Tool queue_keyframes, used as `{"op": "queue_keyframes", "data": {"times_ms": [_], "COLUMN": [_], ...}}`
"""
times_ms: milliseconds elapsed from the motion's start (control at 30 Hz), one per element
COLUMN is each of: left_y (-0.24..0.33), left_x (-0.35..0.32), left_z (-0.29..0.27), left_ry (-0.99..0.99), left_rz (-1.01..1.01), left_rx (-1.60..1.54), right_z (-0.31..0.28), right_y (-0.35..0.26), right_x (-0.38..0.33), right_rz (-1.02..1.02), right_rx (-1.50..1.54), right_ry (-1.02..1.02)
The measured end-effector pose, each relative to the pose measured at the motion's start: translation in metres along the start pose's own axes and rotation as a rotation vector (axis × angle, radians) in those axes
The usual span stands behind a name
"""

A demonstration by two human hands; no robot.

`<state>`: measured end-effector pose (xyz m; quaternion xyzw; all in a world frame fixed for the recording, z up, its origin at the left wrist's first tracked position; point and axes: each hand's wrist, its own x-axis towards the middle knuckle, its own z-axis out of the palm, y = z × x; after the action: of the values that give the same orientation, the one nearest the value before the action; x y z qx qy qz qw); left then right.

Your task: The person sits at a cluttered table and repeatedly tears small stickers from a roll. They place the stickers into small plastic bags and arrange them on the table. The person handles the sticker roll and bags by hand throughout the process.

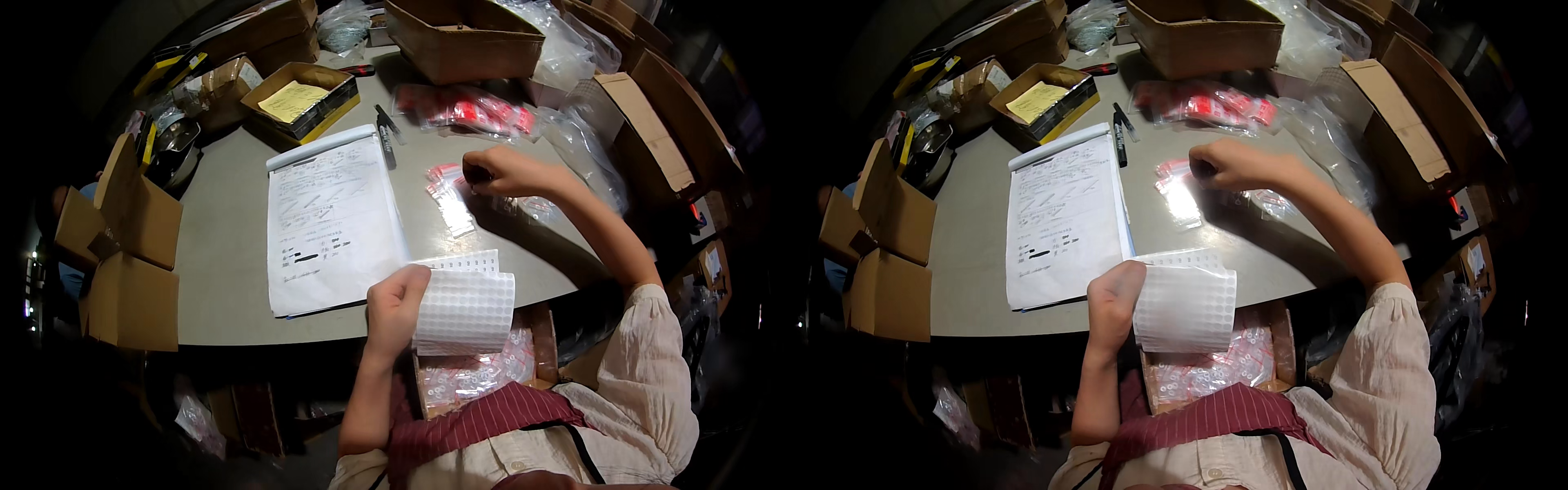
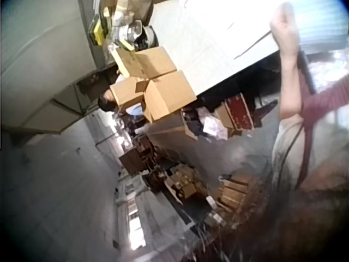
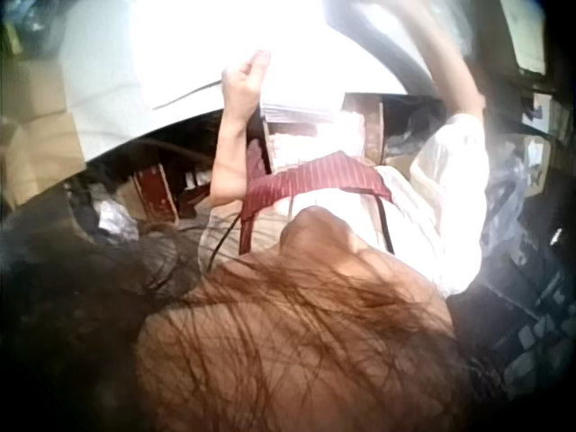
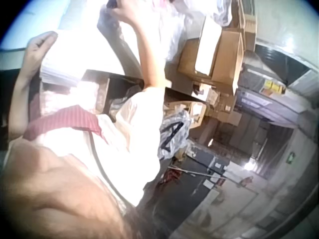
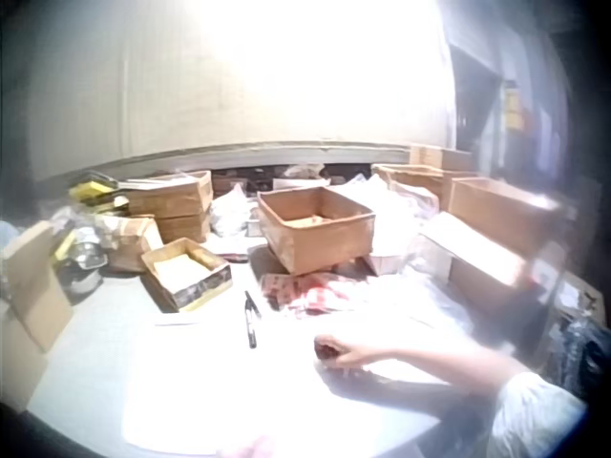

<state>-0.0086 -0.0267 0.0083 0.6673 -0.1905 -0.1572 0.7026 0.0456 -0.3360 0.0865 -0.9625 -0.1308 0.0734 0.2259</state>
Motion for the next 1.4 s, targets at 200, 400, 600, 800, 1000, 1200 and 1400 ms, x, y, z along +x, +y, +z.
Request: {"op": "queue_keyframes", "data": {"times_ms": [200,400,600,800,1000,1200,1400], "left_y": [0.002,0.001,0.002,0.005,0.005,0.0,0.004], "left_x": [0.0,0.0,0.001,0.0,-0.001,0.0,0.0], "left_z": [-0.002,0.0,-0.002,-0.001,0.0,0.0,0.001], "left_ry": [0.012,0.023,0.013,0.018,0.006,0.007,0.014], "left_rz": [-0.006,0.003,0.013,0.015,0.022,0.017,0.004], "left_rx": [0.025,0.017,0.042,0.075,0.072,0.067,0.053], "right_z": [0.025,-0.02,-0.019,-0.02,-0.016,-0.018,-0.029], "right_y": [0.033,0.07,0.067,0.073,0.093,0.1,0.098], "right_x": [0.002,-0.015,-0.015,-0.019,-0.029,-0.038,-0.048], "right_rz": [0.059,0.468,0.232,0.246,0.243,0.381,0.258], "right_rx": [-0.212,-0.191,-0.122,0.072,0.331,0.214,0.175], "right_ry": [0.174,0.004,0.17,-0.024,0.039,0.102,0.247]}}
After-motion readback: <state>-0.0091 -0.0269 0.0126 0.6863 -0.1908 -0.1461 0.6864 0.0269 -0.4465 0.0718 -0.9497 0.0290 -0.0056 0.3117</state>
